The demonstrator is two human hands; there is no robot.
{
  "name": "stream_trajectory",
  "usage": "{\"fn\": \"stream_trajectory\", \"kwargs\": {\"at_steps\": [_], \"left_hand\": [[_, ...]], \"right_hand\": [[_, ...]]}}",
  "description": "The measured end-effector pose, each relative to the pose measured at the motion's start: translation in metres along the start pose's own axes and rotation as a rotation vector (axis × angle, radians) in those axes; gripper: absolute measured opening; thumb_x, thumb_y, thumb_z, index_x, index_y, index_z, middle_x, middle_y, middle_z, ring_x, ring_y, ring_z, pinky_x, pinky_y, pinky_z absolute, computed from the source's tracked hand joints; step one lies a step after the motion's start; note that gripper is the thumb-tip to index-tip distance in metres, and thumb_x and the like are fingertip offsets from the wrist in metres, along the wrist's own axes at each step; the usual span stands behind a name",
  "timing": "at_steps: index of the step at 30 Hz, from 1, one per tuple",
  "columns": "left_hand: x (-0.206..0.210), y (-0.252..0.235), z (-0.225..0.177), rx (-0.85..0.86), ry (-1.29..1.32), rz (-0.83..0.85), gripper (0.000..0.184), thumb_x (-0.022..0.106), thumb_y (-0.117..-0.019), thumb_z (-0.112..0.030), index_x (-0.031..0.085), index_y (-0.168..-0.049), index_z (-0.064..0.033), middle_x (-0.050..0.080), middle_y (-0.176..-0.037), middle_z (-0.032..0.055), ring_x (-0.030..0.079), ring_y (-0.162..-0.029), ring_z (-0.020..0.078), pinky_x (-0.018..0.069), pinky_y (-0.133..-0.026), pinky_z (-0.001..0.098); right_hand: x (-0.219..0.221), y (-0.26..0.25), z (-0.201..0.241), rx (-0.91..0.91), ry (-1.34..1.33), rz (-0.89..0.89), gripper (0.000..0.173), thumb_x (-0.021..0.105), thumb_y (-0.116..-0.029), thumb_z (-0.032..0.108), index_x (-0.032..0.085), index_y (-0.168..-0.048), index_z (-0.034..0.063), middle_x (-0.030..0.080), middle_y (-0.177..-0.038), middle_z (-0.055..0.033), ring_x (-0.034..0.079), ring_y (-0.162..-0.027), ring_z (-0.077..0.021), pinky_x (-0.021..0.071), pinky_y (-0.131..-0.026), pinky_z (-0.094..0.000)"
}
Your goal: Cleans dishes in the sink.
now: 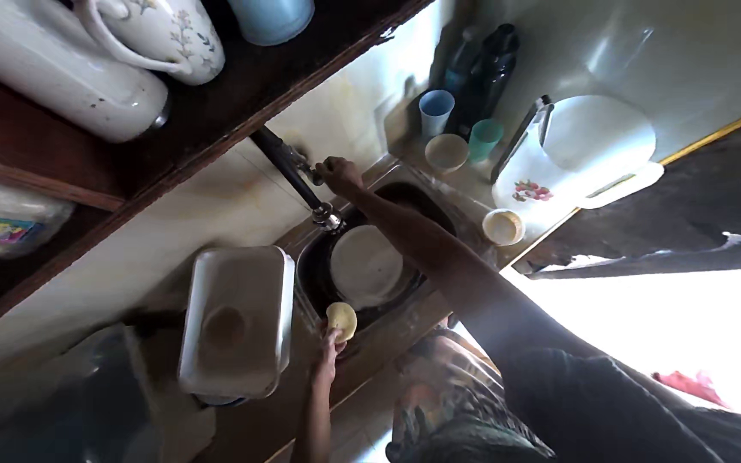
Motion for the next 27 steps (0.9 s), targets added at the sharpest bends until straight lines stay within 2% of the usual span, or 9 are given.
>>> {"fn": "stream_trajectory", "kwargs": {"at_steps": [5,7,10,12,15,17,19,23,27], "left_hand": [[0.048,-0.021,-0.069,0.060,0.231,0.021,0.041,0.047,-0.1005,0.001,0.044,-0.142,0.0007,0.056,-0.121,0.0204,0.061,-0.091,0.0214,0.0545,-0.074,0.0308],[0.072,-0.030,-0.087,0.101,0.228,0.058,0.039,0.046,-0.1007,0.003,0.045,-0.140,0.0035,0.055,-0.121,0.0203,0.061,-0.091,0.0208,0.0547,-0.074,0.0304],[0.111,-0.053,-0.094,0.180,0.002,0.229,0.031,0.042,-0.1076,-0.006,0.052,-0.134,0.0081,0.060,-0.121,0.0234,0.065,-0.096,0.0245,0.0581,-0.080,0.0367],[0.128,-0.073,-0.088,0.224,-0.219,0.298,0.040,0.033,-0.1124,-0.016,0.052,-0.137,0.0090,0.056,-0.134,0.0265,0.060,-0.116,0.0298,0.0522,-0.097,0.0424],[0.131,-0.105,-0.059,0.280,-0.939,0.046,0.057,0.049,-0.1078,-0.035,0.046,-0.150,0.0022,0.040,-0.156,0.0279,0.036,-0.147,0.0402,0.0275,-0.120,0.0551],[0.134,-0.118,-0.029,0.230,-1.241,-0.021,0.074,0.052,-0.1032,-0.048,0.036,-0.156,0.0007,0.027,-0.161,0.0319,0.025,-0.150,0.0476,0.0233,-0.119,0.0643],[0.147,-0.111,-0.019,0.283,-1.246,0.031,0.063,0.058,-0.1022,-0.041,0.049,-0.147,0.0019,0.042,-0.154,0.0297,0.035,-0.146,0.0452,0.0287,-0.118,0.0608],[0.140,-0.110,-0.004,0.193,-1.002,-0.096,0.063,0.067,-0.0987,-0.025,0.045,-0.146,0.0093,0.043,-0.152,0.0315,0.039,-0.144,0.0422,0.0323,-0.119,0.0526],[0.115,-0.118,-0.005,0.064,-0.663,-0.163,0.054,0.065,-0.1009,-0.022,0.049,-0.140,0.0120,0.054,-0.138,0.0345,0.052,-0.130,0.0458,0.0420,-0.109,0.0587]], "right_hand": [[0.005,0.019,-0.040,-0.045,-0.093,0.169,0.044,0.054,-0.1071,0.037,0.060,-0.129,-0.0016,0.070,-0.109,-0.0213,0.069,-0.098,-0.0314,0.0552,-0.090,-0.0514],[0.021,0.066,-0.073,0.103,-0.101,0.379,0.040,0.056,-0.1061,0.036,0.063,-0.122,-0.0003,0.065,-0.096,-0.0145,0.062,-0.081,-0.0210,0.0537,-0.074,-0.0395],[0.028,0.125,-0.140,0.164,-0.075,0.542,0.045,0.051,-0.1079,0.035,0.063,-0.130,-0.0029,0.067,-0.120,-0.0224,0.066,-0.103,-0.0292,0.0539,-0.090,-0.0449],[0.017,0.132,-0.161,0.386,-0.058,0.466,0.050,0.047,-0.1095,0.037,0.059,-0.133,-0.0051,0.062,-0.130,-0.0275,0.062,-0.116,-0.0373,0.0484,-0.100,-0.0530],[-0.025,0.133,-0.182,0.542,-0.004,0.314,0.050,0.047,-0.1092,0.038,0.057,-0.141,0.0016,0.058,-0.142,-0.0244,0.055,-0.133,-0.0382,0.0417,-0.113,-0.0570],[-0.064,0.132,-0.194,0.579,0.031,0.205,0.048,0.046,-0.1090,0.035,0.054,-0.145,0.0039,0.056,-0.145,-0.0224,0.054,-0.136,-0.0366,0.0409,-0.114,-0.0556],[-0.111,0.133,-0.196,0.572,0.015,0.075,0.049,0.055,-0.1064,0.031,0.051,-0.147,0.0041,0.057,-0.143,-0.0236,0.055,-0.133,-0.0372,0.0425,-0.113,-0.0548],[-0.175,0.129,-0.218,0.336,0.073,-0.158,0.032,0.065,-0.1001,0.025,0.068,-0.127,0.0084,0.071,-0.118,-0.0202,0.068,-0.110,-0.0381,0.0518,-0.095,-0.0623],[-0.210,0.174,-0.196,0.304,0.467,-0.141,0.028,0.059,-0.1011,0.013,0.069,-0.126,0.0078,0.068,-0.126,-0.0184,0.063,-0.121,-0.0384,0.0502,-0.099,-0.0587]]}}
Point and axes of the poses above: each hand's wrist, its own y-axis away from the middle knuckle, its own x-axis out of the palm, z = x × y, the point moved 4 cm from there along -y, towards the middle knuckle
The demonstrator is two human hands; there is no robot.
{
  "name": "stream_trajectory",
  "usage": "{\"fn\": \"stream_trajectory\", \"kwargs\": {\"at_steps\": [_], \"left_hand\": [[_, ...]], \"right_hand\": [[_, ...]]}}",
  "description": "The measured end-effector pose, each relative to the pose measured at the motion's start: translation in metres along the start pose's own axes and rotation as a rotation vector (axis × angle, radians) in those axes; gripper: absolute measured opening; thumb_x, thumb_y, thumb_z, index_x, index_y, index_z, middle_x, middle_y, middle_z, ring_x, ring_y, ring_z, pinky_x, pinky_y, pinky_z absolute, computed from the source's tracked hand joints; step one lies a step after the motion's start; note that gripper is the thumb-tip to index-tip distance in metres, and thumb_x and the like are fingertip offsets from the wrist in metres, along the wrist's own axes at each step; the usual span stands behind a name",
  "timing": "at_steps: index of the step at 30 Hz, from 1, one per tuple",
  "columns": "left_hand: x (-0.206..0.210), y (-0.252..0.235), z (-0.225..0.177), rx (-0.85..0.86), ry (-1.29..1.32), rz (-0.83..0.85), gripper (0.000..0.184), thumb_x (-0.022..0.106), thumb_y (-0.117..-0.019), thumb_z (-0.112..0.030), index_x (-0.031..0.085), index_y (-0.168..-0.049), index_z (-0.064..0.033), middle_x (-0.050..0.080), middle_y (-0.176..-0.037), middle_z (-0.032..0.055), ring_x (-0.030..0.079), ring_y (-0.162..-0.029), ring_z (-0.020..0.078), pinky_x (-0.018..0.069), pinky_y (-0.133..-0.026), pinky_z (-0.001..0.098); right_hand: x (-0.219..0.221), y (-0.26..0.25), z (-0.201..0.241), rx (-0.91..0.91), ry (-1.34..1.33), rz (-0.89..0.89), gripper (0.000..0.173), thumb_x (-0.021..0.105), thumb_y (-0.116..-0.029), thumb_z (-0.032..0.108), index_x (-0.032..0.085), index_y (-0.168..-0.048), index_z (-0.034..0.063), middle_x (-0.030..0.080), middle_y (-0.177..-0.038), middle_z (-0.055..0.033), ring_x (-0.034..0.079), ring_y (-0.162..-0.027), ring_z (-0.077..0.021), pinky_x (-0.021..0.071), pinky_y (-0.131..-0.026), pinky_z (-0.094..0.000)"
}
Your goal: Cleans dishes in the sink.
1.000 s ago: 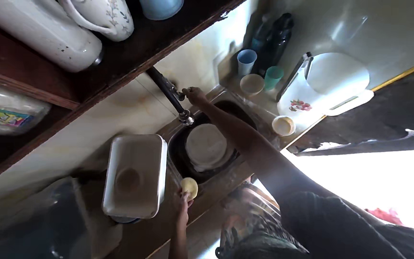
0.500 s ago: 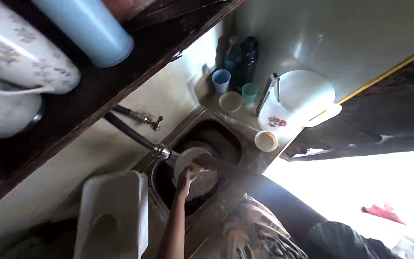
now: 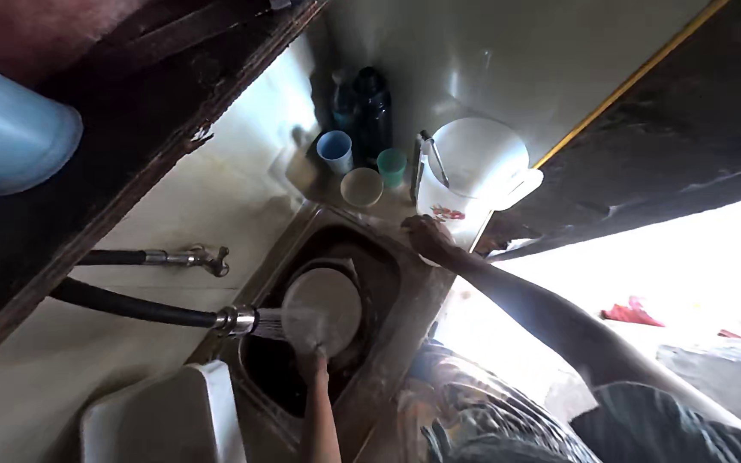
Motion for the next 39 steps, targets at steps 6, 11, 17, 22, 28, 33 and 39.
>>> {"fn": "stream_trajectory", "kwargs": {"at_steps": [6,11,17,22,28,33,39], "left_hand": [[-0.058,0.022,0.000,-0.107,0.472,0.059,0.030,0.056,-0.1048,-0.012,0.057,-0.126,0.0091,0.063,-0.111,0.0264,0.066,-0.087,0.0294,0.0587,-0.076,0.0420],[-0.092,0.041,-0.027,-0.193,0.758,0.188,0.035,0.047,-0.1035,-0.014,0.046,-0.136,-0.0003,0.057,-0.115,0.0228,0.064,-0.090,0.0314,0.0576,-0.072,0.0467],[-0.065,0.022,-0.028,-0.283,0.682,0.368,0.036,0.042,-0.1073,-0.023,0.045,-0.137,-0.0029,0.061,-0.108,0.0210,0.066,-0.082,0.0275,0.0578,-0.070,0.0410],[-0.031,0.043,-0.020,-0.336,0.729,0.308,0.033,0.050,-0.0951,0.005,0.047,-0.128,0.0042,0.053,-0.105,0.0199,0.058,-0.082,0.0252,0.0549,-0.070,0.0366],[-0.099,0.094,-0.025,-0.123,0.764,0.243,0.041,0.048,-0.0953,0.007,0.042,-0.136,0.0055,0.055,-0.100,0.0201,0.062,-0.075,0.0249,0.0583,-0.062,0.0383],[-0.124,0.143,-0.018,-0.187,0.959,0.311,0.018,0.043,-0.0995,0.001,0.048,-0.117,-0.0011,0.058,-0.085,0.0114,0.063,-0.068,0.0196,0.0591,-0.061,0.0366],[-0.141,0.153,0.039,-0.221,1.226,0.107,0.015,0.042,-0.0928,0.003,0.050,-0.103,-0.0042,0.059,-0.082,0.0087,0.063,-0.067,0.0191,0.0579,-0.058,0.0373]], "right_hand": [[0.042,0.033,-0.036,0.098,0.057,0.238,0.057,0.061,-0.1034,0.031,0.046,-0.150,0.0026,0.049,-0.151,-0.0237,0.055,-0.132,-0.0436,0.0445,-0.106,-0.0627],[0.046,0.029,-0.045,0.181,0.045,0.191,0.043,0.060,-0.1033,0.026,0.056,-0.136,-0.0014,0.061,-0.132,-0.0295,0.058,-0.124,-0.0486,0.0453,-0.102,-0.0678],[0.029,0.035,-0.027,0.233,0.102,0.285,0.039,0.059,-0.1044,0.023,0.060,-0.130,-0.0062,0.062,-0.128,-0.0324,0.059,-0.122,-0.0496,0.0454,-0.100,-0.0664],[0.018,0.028,-0.022,0.259,0.106,0.176,0.043,0.064,-0.1008,0.030,0.061,-0.128,-0.0026,0.065,-0.125,-0.0286,0.062,-0.119,-0.0472,0.0480,-0.096,-0.0667],[0.077,0.032,0.038,-0.173,-0.220,-0.032,0.042,0.056,-0.1051,0.035,0.066,-0.128,0.0006,0.071,-0.114,-0.0230,0.070,-0.104,-0.0364,0.0560,-0.093,-0.0562],[0.197,0.088,0.182,-0.388,-0.401,0.477,0.041,0.052,-0.1065,0.026,0.060,-0.143,0.0068,0.062,-0.141,-0.0154,0.058,-0.133,-0.0280,0.0417,-0.116,-0.0463],[0.205,0.124,0.190,-0.759,-0.153,0.785,0.035,0.052,-0.1052,0.009,0.063,-0.139,0.0037,0.057,-0.149,-0.0161,0.052,-0.139,-0.0351,0.0372,-0.117,-0.0562]]}}
Point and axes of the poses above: each hand's wrist, its own y-axis away from the middle knuckle, its own x-axis out of the palm, z = x × y, the point moved 4 cm from there along -y, towards the middle knuckle
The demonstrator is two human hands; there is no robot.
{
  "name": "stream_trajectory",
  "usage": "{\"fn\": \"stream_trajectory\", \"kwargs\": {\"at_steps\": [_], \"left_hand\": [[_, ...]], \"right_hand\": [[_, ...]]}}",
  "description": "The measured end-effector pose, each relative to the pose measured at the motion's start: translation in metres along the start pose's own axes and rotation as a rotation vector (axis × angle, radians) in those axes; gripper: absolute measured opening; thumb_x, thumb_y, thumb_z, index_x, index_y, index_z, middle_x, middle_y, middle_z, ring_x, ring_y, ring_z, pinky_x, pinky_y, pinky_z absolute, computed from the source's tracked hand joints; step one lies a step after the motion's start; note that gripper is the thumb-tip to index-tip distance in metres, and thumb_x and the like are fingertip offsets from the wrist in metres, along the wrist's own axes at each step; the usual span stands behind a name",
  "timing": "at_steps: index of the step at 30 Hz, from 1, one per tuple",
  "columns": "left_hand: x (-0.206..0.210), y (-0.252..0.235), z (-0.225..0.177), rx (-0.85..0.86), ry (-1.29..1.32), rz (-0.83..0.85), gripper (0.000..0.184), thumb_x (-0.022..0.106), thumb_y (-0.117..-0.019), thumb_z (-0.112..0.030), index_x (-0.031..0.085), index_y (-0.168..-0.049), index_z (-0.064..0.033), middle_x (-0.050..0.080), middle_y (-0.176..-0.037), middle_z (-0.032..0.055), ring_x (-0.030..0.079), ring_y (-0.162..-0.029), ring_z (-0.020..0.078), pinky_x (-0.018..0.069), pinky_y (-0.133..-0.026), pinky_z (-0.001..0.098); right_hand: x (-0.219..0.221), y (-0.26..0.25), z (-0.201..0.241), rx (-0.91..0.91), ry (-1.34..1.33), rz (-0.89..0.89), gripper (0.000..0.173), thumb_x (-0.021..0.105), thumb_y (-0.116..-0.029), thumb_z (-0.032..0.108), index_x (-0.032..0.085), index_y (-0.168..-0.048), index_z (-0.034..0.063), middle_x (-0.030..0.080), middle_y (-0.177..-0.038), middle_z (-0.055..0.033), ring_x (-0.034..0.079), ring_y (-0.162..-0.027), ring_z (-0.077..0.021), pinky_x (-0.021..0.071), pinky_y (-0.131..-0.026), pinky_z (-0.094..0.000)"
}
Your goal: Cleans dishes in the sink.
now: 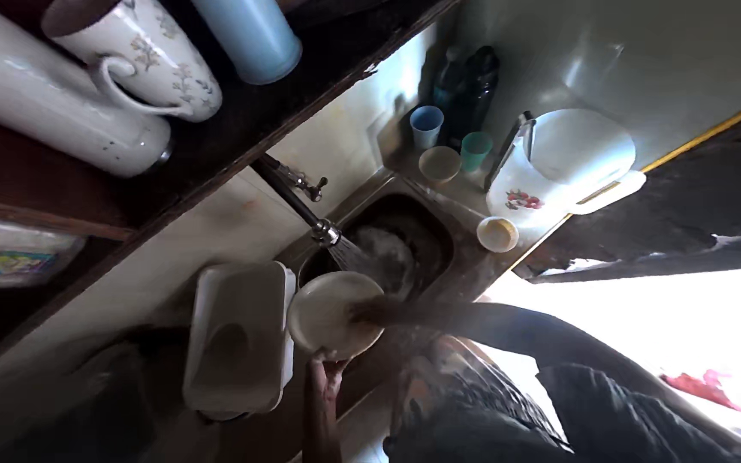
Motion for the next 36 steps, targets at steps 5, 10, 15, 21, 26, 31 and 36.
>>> {"fn": "stream_trajectory", "kwargs": {"at_steps": [5,10,15,21,26,31,36], "left_hand": [[0.025,0.008,0.006,-0.033,-0.090,0.080,0.013,0.038,-0.0988,0.000,0.050,-0.101,-0.0041,0.058,-0.075,0.0053,0.061,-0.063,0.0149,0.0566,-0.058,0.0328],[0.011,-0.004,0.000,-0.002,-0.023,0.063,0.015,0.040,-0.0917,0.005,0.049,-0.097,-0.0056,0.060,-0.072,0.0050,0.063,-0.059,0.0148,0.0581,-0.054,0.0324],[0.042,0.003,-0.003,0.012,-0.170,0.192,0.018,0.041,-0.0939,0.007,0.050,-0.105,-0.0038,0.060,-0.073,0.0029,0.062,-0.060,0.0097,0.0569,-0.056,0.0266],[0.024,-0.005,-0.002,-0.013,-0.118,0.173,0.019,0.042,-0.0865,0.010,0.051,-0.092,-0.0051,0.062,-0.067,0.0031,0.064,-0.056,0.0122,0.0583,-0.053,0.0289],[0.049,0.002,-0.002,0.010,-0.147,0.203,0.018,0.037,-0.0969,0.005,0.052,-0.098,-0.0047,0.061,-0.070,0.0015,0.063,-0.059,0.0097,0.0579,-0.057,0.0276],[0.029,-0.005,-0.001,0.030,-0.086,0.123,0.016,0.039,-0.0927,0.003,0.048,-0.102,-0.0060,0.060,-0.075,0.0038,0.064,-0.061,0.0137,0.0585,-0.055,0.0333],[0.071,0.005,0.001,0.013,-0.123,0.195,0.016,0.033,-0.1012,-0.002,0.048,-0.103,-0.0080,0.058,-0.075,0.0018,0.062,-0.063,0.0115,0.0572,-0.058,0.0308]], "right_hand": [[-0.005,-0.025,0.029,-0.109,-0.011,-0.222,0.039,0.050,-0.1059,0.013,0.060,-0.141,0.0001,0.053,-0.152,-0.0179,0.043,-0.147,-0.0327,0.0292,-0.124,-0.0469],[-0.030,0.026,0.009,0.007,0.020,-0.051,0.036,0.049,-0.1041,0.003,0.064,-0.137,0.0017,0.056,-0.149,-0.0172,0.048,-0.144,-0.0322,0.0326,-0.121,-0.0486],[-0.025,-0.010,0.011,-0.048,0.080,-0.273,0.042,0.048,-0.1066,0.015,0.056,-0.146,0.0025,0.048,-0.157,-0.0154,0.035,-0.152,-0.0302,0.0197,-0.128,-0.0453],[-0.041,0.028,-0.029,-0.047,0.090,-0.183,0.034,0.048,-0.1064,0.010,0.064,-0.132,-0.0041,0.060,-0.142,-0.0211,0.053,-0.138,-0.0334,0.0351,-0.120,-0.0449],[-0.021,-0.004,0.026,-0.060,0.142,-0.208,0.045,0.050,-0.1075,0.021,0.053,-0.149,0.0033,0.045,-0.159,-0.0135,0.036,-0.152,-0.0290,0.0200,-0.128,-0.0480],[-0.041,0.037,-0.026,-0.037,0.139,-0.145,0.037,0.049,-0.1069,0.015,0.062,-0.139,0.0022,0.054,-0.152,-0.0151,0.043,-0.147,-0.0316,0.0204,-0.126,-0.0534],[-0.044,0.005,0.020,-0.101,0.107,-0.273,0.041,0.050,-0.1071,0.020,0.058,-0.144,0.0031,0.048,-0.157,-0.0143,0.035,-0.152,-0.0313,0.0152,-0.128,-0.0524]]}}
Point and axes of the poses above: each hand's wrist, its own y-axis away from the middle knuckle, its own x-axis out of the palm, z = x × y, the point moved 4 cm from there along -y, towards the middle knuckle
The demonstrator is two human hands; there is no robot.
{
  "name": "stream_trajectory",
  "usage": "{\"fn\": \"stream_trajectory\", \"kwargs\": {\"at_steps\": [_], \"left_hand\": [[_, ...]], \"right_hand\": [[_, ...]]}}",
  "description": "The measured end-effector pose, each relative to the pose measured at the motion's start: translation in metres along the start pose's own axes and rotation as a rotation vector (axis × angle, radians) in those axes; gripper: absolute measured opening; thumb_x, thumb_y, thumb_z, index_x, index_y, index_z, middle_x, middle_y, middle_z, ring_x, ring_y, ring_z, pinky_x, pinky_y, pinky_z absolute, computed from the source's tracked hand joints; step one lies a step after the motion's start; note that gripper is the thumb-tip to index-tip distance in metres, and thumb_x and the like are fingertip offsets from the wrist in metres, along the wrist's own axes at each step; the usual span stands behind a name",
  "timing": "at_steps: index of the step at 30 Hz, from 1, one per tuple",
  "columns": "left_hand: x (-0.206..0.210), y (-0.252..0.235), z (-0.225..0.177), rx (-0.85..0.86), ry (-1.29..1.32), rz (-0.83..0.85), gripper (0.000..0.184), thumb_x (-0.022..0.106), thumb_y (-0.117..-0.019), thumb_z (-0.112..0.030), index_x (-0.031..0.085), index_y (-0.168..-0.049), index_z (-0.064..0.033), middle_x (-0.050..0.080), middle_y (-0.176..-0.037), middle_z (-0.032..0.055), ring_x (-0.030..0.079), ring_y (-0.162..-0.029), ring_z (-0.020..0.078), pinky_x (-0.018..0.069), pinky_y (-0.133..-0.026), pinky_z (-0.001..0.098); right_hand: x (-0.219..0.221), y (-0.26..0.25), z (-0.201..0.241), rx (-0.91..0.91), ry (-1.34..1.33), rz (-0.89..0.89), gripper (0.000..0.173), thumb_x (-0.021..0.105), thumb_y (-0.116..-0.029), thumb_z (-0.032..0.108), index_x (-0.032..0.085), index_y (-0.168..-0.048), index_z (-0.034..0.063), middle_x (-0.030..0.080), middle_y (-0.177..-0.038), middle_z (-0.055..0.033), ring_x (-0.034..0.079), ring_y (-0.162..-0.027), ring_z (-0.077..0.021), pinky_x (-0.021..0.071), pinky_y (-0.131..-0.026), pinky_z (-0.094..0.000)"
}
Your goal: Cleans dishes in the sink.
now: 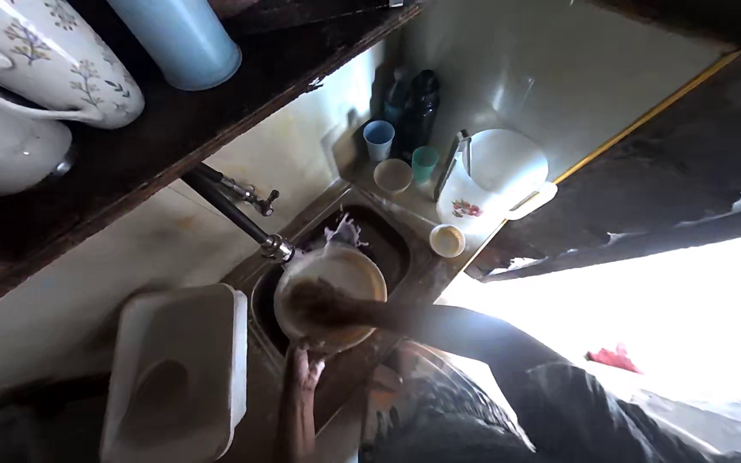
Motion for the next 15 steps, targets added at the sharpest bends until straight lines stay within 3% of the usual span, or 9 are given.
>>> {"fn": "stream_trajectory", "kwargs": {"at_steps": [2,4,5,6,8,10,12,15], "left_hand": [[-0.012,-0.008,-0.009,0.034,0.049,-0.033,0.016,0.036,-0.1014,-0.002,0.050,-0.106,-0.0064,0.060,-0.080,0.0048,0.063,-0.066,0.0143,0.0578,-0.059,0.0332],[-0.026,-0.011,-0.010,0.040,0.054,-0.035,0.019,0.040,-0.0913,0.005,0.049,-0.104,-0.0057,0.062,-0.079,0.0050,0.066,-0.064,0.0145,0.0593,-0.055,0.0323],[-0.026,-0.009,-0.007,0.026,0.042,-0.022,0.020,0.040,-0.0898,0.007,0.049,-0.103,-0.0046,0.062,-0.077,0.0052,0.065,-0.063,0.0147,0.0592,-0.055,0.0324],[-0.021,-0.005,-0.003,0.008,0.026,-0.001,0.019,0.041,-0.0889,0.008,0.049,-0.101,-0.0042,0.062,-0.075,0.0048,0.065,-0.061,0.0142,0.0593,-0.055,0.0323],[-0.004,0.001,0.003,-0.024,0.007,0.069,0.020,0.038,-0.0897,0.008,0.049,-0.101,-0.0048,0.063,-0.073,0.0034,0.066,-0.061,0.0128,0.0600,-0.056,0.0315],[0.010,0.001,0.001,-0.030,0.015,0.048,0.018,0.036,-0.0965,0.005,0.049,-0.101,-0.0060,0.062,-0.073,0.0033,0.065,-0.060,0.0129,0.0593,-0.056,0.0314],[-0.003,-0.006,-0.003,-0.009,0.054,-0.010,0.017,0.035,-0.1020,0.001,0.049,-0.111,-0.0037,0.059,-0.083,0.0072,0.062,-0.068,0.0162,0.0572,-0.062,0.0344],[-0.029,-0.008,-0.001,0.020,0.065,-0.051,0.017,0.039,-0.0904,0.006,0.050,-0.097,-0.0047,0.062,-0.074,0.0050,0.065,-0.062,0.0144,0.0593,-0.057,0.0325]], "right_hand": [[0.004,0.029,0.012,-0.074,-0.082,0.101,0.036,0.055,-0.1044,0.013,0.064,-0.137,0.0004,0.053,-0.153,-0.0144,0.040,-0.150,-0.0313,0.0203,-0.127,-0.0518],[-0.010,0.053,-0.022,-0.012,-0.046,0.101,0.033,0.057,-0.1027,0.012,0.068,-0.131,0.0009,0.060,-0.147,-0.0142,0.049,-0.143,-0.0305,0.0282,-0.123,-0.0533],[-0.023,0.051,-0.041,0.077,0.036,0.115,0.036,0.052,-0.1056,0.017,0.064,-0.137,0.0046,0.058,-0.149,-0.0122,0.049,-0.143,-0.0291,0.0276,-0.123,-0.0545],[-0.031,0.041,-0.053,0.145,0.099,0.100,0.039,0.048,-0.1079,0.021,0.061,-0.142,0.0071,0.055,-0.151,-0.0109,0.046,-0.146,-0.0279,0.0203,-0.126,-0.0554],[-0.028,0.010,-0.054,0.170,0.191,0.017,0.041,0.045,-0.1090,0.024,0.058,-0.147,0.0128,0.051,-0.156,-0.0084,0.037,-0.151,-0.0276,0.0135,-0.127,-0.0567],[-0.012,-0.003,-0.019,0.072,0.126,0.001,0.043,0.049,-0.1073,0.022,0.056,-0.148,0.0094,0.048,-0.158,-0.0118,0.033,-0.153,-0.0314,0.0145,-0.126,-0.0566],[0.001,0.017,0.013,-0.023,0.028,0.155,0.042,0.048,-0.1081,0.021,0.056,-0.147,0.0065,0.046,-0.160,-0.0111,0.031,-0.154,-0.0306,0.0144,-0.127,-0.0560],[-0.010,0.052,-0.030,0.042,-0.011,0.204,0.038,0.047,-0.1086,0.021,0.064,-0.138,0.0039,0.052,-0.155,-0.0124,0.039,-0.150,-0.0285,0.0172,-0.126,-0.0559]]}}
Point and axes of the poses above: each hand's wrist, its own y-axis away from the middle knuckle, its own x-axis out of the palm, z = x × y, the point moved 4 cm from there along -y, towards the middle knuckle
